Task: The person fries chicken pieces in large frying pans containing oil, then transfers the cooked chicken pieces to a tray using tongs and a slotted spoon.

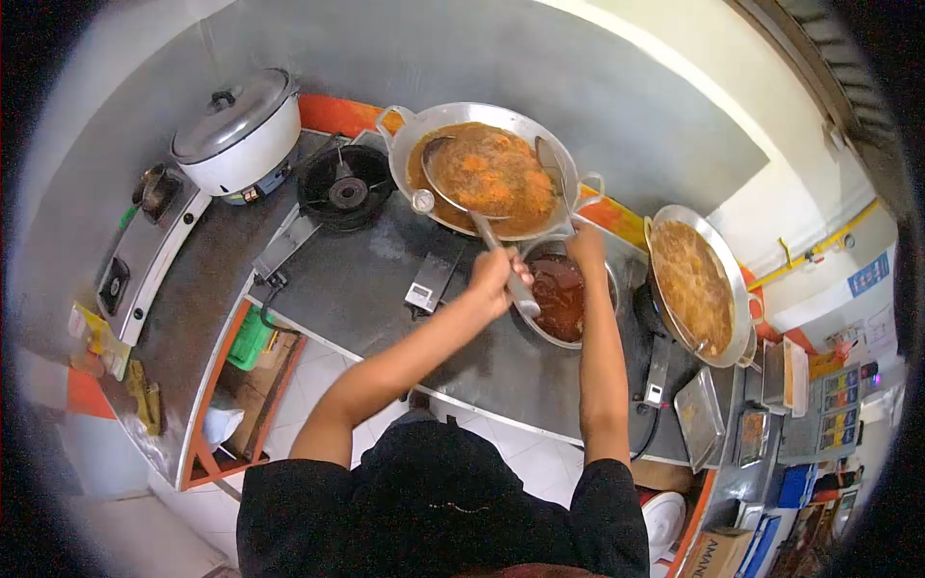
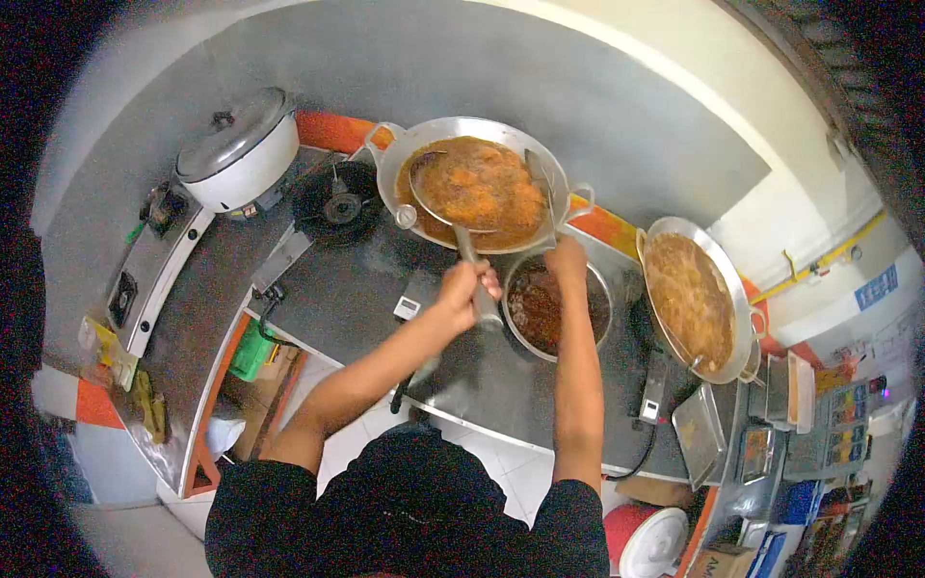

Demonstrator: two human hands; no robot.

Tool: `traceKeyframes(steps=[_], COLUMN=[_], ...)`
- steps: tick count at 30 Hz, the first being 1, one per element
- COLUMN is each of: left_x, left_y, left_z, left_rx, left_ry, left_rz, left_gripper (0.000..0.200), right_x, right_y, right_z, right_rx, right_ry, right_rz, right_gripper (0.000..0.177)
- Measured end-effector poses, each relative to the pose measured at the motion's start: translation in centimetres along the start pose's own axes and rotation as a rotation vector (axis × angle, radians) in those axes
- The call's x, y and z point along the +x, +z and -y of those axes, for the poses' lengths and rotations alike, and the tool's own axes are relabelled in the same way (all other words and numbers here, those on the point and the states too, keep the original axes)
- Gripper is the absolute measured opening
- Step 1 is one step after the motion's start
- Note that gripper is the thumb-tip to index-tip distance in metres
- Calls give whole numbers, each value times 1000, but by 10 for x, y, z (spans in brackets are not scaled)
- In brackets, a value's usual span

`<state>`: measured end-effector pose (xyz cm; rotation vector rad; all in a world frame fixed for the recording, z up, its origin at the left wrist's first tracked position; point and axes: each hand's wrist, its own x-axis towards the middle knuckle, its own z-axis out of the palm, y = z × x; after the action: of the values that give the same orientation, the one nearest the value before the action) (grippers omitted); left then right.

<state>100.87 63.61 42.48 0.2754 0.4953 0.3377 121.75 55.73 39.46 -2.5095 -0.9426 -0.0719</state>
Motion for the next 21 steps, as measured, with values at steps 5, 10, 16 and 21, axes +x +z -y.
traceKeyframes(steps=[5,10,16,21], left_x=[7,3,7,6], left_y=[-9,2,7,6], left_z=[24,30,27,20], left_rx=[35,-3,-21,-93], left_ry=[1,-16,-45,-42], left_rz=[-54,-111,-122,-92], left_gripper=[11,22,24,26], right_x=[-6,-10,-13,-7], right_y=[14,4,-14,19], right_z=[13,8,23,-8], right_rx=[196,282,-8,56], right_ry=[58,53,106,96], right_rz=[65,60,-44,28], right_gripper=[49,48,45,44])
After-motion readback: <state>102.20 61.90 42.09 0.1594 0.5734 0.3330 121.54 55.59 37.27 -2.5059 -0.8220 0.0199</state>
